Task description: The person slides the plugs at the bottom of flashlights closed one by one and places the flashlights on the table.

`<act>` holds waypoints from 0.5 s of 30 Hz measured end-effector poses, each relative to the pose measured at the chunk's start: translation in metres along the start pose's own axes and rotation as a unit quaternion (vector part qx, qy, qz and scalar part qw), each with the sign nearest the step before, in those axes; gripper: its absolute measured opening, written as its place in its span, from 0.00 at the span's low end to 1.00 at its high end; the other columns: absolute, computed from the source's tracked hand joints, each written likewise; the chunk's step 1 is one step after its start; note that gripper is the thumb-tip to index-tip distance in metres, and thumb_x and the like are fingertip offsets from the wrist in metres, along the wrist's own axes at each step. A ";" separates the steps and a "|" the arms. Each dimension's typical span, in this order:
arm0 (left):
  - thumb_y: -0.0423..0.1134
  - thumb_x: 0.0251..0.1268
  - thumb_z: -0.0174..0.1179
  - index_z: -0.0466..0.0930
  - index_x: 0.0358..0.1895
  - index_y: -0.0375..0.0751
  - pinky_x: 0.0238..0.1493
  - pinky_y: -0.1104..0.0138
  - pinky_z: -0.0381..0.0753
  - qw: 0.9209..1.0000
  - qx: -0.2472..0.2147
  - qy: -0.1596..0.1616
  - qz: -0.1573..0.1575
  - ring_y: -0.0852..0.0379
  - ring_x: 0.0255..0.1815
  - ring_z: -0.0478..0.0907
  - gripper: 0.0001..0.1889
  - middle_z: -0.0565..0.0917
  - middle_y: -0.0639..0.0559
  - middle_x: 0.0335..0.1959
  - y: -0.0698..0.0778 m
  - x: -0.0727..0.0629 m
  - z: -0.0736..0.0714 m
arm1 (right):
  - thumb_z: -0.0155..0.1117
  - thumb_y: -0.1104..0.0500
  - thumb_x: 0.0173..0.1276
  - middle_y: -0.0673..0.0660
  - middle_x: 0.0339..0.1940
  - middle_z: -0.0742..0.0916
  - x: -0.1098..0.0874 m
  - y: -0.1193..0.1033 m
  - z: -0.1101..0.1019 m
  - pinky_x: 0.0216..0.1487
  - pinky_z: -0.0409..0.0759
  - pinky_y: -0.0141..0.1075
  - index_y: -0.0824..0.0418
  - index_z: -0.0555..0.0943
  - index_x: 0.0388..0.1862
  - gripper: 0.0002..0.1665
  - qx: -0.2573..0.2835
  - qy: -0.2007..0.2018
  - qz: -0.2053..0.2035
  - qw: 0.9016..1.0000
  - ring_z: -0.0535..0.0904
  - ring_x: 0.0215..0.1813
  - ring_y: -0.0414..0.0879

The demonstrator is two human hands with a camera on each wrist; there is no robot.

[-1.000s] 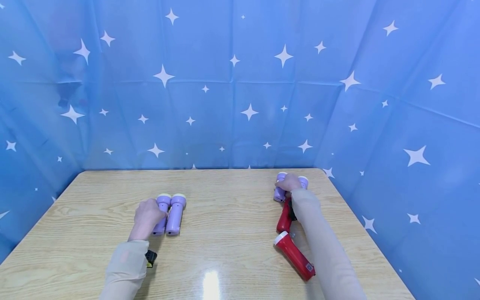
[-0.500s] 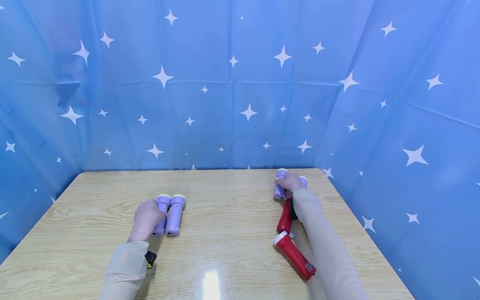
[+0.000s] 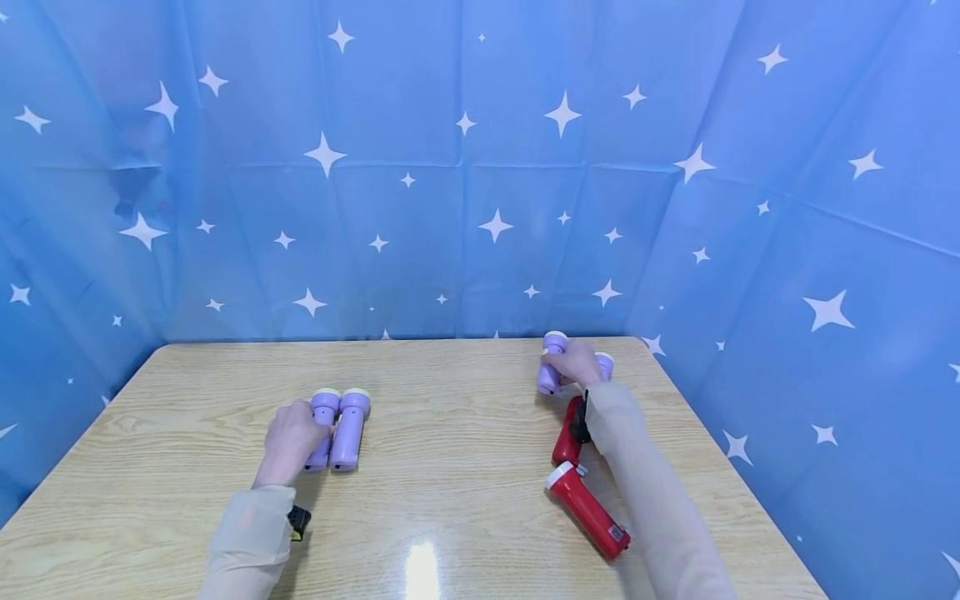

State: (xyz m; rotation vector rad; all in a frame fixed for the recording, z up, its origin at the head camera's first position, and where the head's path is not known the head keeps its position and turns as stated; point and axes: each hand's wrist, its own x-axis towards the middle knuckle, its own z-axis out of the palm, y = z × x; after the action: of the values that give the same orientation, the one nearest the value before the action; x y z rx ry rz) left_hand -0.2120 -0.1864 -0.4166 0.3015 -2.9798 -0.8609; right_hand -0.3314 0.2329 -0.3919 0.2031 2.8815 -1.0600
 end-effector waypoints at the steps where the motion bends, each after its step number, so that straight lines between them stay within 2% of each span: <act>1: 0.39 0.53 0.65 0.72 0.22 0.33 0.20 0.64 0.67 1.000 -0.001 0.000 0.000 0.50 0.22 0.70 0.14 0.73 0.42 0.20 0.000 0.000 0.000 | 0.62 0.50 0.64 0.64 0.40 0.84 -0.002 0.000 0.000 0.42 0.84 0.43 0.69 0.77 0.44 0.22 0.005 0.002 0.001 1.000 0.83 0.29 0.45; 7: 0.43 0.55 0.65 0.75 0.28 0.29 0.19 0.63 0.68 1.000 0.013 -0.002 -0.008 0.49 0.23 0.71 0.17 0.75 0.40 0.22 0.000 -0.001 0.000 | 0.62 0.48 0.64 0.64 0.37 0.85 -0.009 -0.001 -0.001 0.41 0.84 0.43 0.69 0.78 0.42 0.23 0.021 0.012 -0.006 1.000 0.85 0.28 0.47; 15: 0.44 0.57 0.65 0.74 0.28 0.28 0.19 0.62 0.68 0.999 0.032 0.007 0.005 0.48 0.23 0.71 0.19 0.74 0.40 0.22 -0.001 -0.003 0.000 | 0.63 0.45 0.62 0.59 0.27 0.84 -0.021 -0.005 0.003 0.36 0.81 0.39 0.63 0.78 0.30 0.21 0.016 0.021 -0.002 1.000 0.85 0.27 0.46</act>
State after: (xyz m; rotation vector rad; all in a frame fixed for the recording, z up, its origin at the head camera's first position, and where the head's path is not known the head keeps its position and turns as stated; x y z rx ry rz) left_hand -0.2085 -0.1870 -0.4174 0.2941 -2.9972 -0.7600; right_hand -0.3111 0.2249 -0.3882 0.2242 2.9049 -1.1162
